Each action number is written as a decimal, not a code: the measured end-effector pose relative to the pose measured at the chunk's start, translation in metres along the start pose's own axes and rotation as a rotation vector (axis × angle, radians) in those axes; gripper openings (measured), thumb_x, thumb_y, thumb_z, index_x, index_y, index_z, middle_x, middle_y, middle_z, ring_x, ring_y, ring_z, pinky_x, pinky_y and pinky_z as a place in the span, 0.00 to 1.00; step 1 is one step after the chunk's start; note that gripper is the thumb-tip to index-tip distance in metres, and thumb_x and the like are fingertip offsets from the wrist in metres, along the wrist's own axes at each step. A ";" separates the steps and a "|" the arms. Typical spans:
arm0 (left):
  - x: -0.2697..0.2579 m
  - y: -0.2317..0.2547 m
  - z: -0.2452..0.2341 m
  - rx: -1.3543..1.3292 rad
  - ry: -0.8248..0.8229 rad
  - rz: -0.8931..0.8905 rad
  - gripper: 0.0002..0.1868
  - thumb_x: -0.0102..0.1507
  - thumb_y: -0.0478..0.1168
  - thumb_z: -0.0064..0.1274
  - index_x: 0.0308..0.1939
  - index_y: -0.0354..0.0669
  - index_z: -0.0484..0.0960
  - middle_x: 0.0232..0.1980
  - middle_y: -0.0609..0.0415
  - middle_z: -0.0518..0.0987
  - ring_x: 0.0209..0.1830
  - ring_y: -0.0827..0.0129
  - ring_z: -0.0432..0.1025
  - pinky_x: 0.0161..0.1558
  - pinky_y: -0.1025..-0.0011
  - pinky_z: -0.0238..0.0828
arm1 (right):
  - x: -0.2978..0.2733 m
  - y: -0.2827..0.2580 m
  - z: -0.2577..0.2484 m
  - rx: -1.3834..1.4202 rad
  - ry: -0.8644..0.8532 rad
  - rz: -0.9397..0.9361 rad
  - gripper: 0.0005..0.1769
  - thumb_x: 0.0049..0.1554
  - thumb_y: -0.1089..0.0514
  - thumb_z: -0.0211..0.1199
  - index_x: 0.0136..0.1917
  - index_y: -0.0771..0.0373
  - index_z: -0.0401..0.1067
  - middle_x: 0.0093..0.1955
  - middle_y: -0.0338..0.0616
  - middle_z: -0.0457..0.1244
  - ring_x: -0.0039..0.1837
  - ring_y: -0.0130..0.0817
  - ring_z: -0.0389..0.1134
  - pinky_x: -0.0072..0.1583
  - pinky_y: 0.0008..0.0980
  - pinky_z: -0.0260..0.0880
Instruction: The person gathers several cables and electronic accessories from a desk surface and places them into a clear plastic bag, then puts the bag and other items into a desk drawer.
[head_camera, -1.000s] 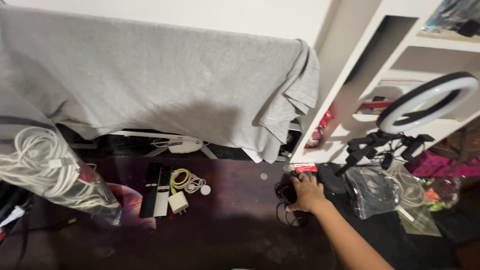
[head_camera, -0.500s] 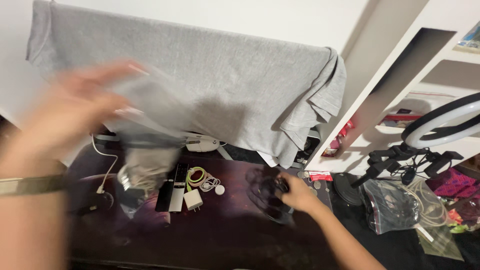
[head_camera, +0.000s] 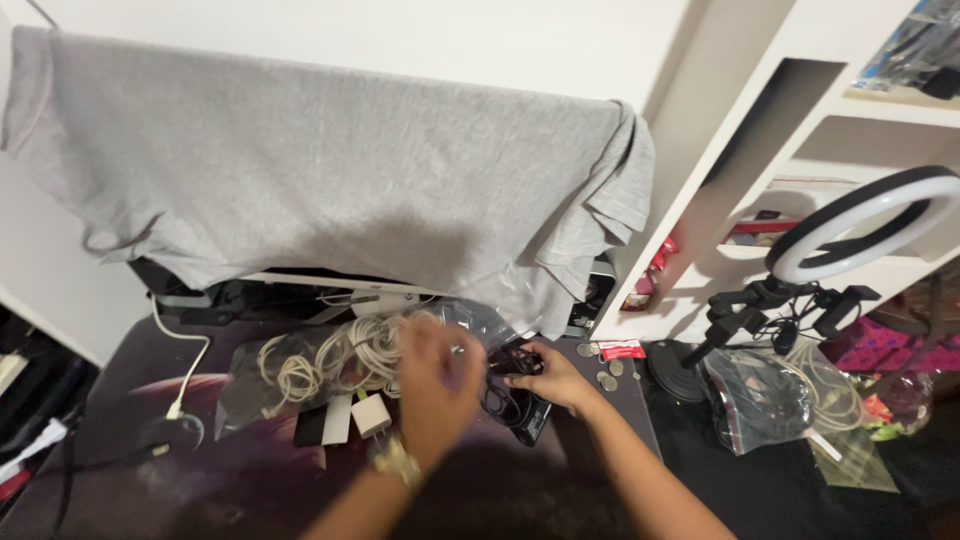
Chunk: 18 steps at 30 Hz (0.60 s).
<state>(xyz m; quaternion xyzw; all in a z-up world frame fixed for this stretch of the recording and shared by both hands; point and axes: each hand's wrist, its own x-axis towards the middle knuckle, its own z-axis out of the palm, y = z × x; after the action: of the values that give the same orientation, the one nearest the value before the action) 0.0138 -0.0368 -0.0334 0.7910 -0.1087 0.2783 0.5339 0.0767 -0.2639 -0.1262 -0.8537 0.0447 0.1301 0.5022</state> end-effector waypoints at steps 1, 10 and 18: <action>-0.021 -0.009 0.009 -0.053 -0.137 -0.164 0.11 0.62 0.45 0.59 0.39 0.42 0.78 0.48 0.51 0.78 0.29 0.66 0.75 0.31 0.65 0.75 | -0.003 0.002 0.000 0.117 -0.003 0.020 0.32 0.46 0.58 0.76 0.62 0.59 0.71 0.53 0.42 0.71 0.56 0.31 0.71 0.59 0.31 0.70; -0.080 -0.122 0.099 -0.601 -0.513 -0.485 0.13 0.69 0.41 0.51 0.56 0.41 0.75 0.46 0.57 0.79 0.44 0.75 0.72 0.46 0.75 0.71 | -0.040 0.016 0.023 0.831 -0.048 -0.074 0.26 0.53 0.65 0.70 0.64 0.59 0.69 0.51 0.36 0.66 0.54 0.27 0.69 0.55 0.29 0.70; -0.052 -0.139 0.082 -0.869 -0.330 -1.017 0.02 0.67 0.32 0.42 0.41 0.42 0.70 0.29 0.58 0.71 0.28 0.72 0.73 0.37 0.72 0.76 | -0.058 0.005 0.022 1.078 -0.172 -0.010 0.19 0.59 0.59 0.63 0.63 0.59 0.65 0.56 0.41 0.66 0.53 0.31 0.69 0.56 0.32 0.71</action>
<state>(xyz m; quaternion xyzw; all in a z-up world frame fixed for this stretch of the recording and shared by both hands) 0.0630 -0.0613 -0.1936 0.4899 0.0944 -0.1995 0.8434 0.0160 -0.2500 -0.1249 -0.4620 0.0599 0.1558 0.8710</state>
